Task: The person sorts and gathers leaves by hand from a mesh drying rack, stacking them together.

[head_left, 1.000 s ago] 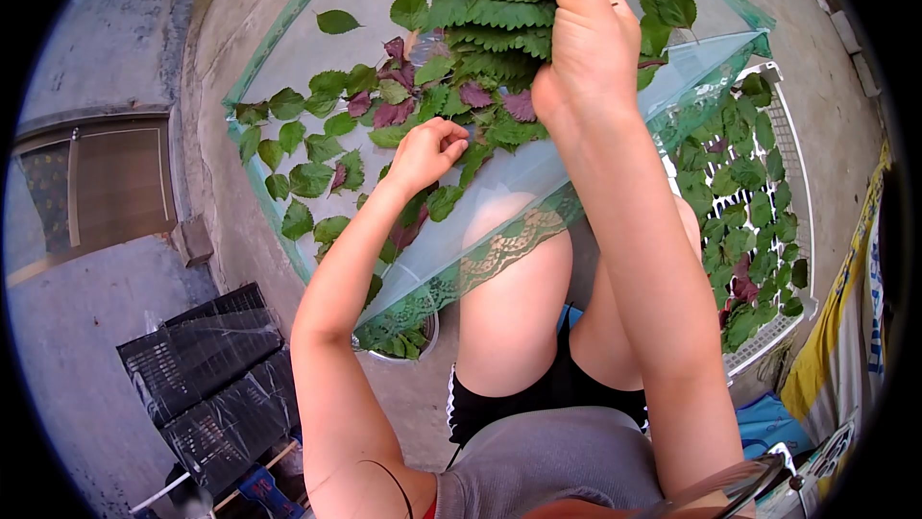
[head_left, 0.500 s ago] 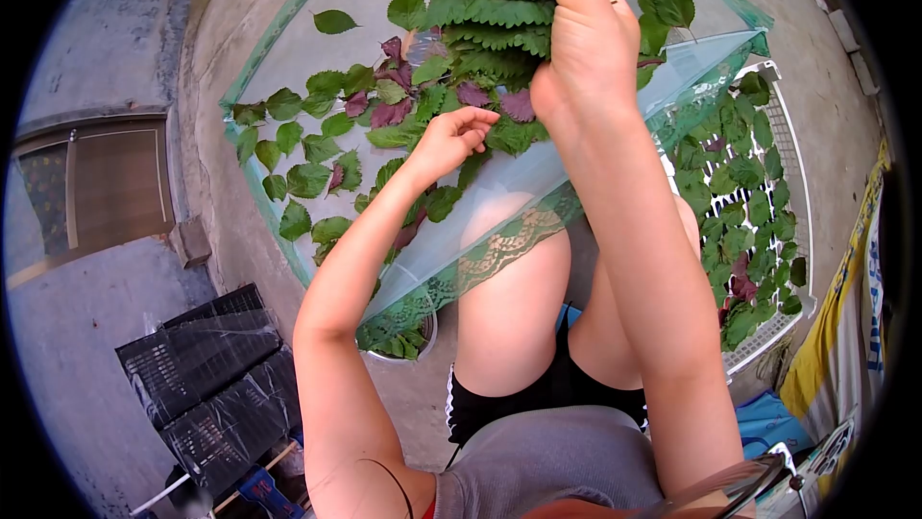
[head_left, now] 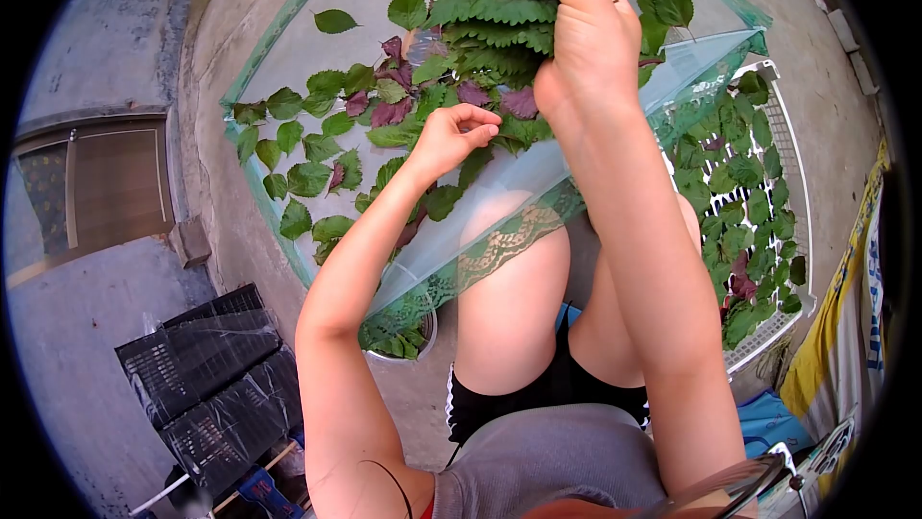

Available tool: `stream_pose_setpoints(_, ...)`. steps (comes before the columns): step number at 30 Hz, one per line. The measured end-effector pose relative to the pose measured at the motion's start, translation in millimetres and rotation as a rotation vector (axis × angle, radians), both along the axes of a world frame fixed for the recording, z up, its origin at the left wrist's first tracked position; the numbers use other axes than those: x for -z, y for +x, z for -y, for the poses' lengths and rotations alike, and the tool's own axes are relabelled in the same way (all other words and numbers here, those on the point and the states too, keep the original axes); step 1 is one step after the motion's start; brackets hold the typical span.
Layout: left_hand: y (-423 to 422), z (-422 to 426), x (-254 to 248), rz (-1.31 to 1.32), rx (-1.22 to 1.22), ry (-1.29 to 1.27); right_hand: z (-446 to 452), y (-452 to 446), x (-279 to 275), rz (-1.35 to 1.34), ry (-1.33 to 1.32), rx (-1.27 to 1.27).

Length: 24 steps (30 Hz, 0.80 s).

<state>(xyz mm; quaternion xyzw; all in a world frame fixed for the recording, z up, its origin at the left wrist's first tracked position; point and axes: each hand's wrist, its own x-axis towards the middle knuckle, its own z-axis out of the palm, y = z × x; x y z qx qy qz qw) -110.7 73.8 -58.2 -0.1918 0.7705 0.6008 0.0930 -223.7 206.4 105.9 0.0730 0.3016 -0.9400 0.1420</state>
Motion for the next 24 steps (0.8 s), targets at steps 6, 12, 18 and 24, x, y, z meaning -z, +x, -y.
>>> stream_pose_setpoints(6,1,-1,-12,-0.032,-0.047,-0.067,1,0,2,-0.015,-0.005,0.009)
stream_pose_setpoints(12,6,6,-5,-0.048,-0.104,-0.036,1,1,1,-0.013,-0.021,0.01)
stream_pose_setpoints(18,15,11,-2,-0.218,-0.139,-0.105,0,1,0,-0.01,-0.002,0.007)
stream_pose_setpoints(24,17,15,-10,-0.115,-0.217,0.124,0,2,-7,0.04,0.042,-0.007)
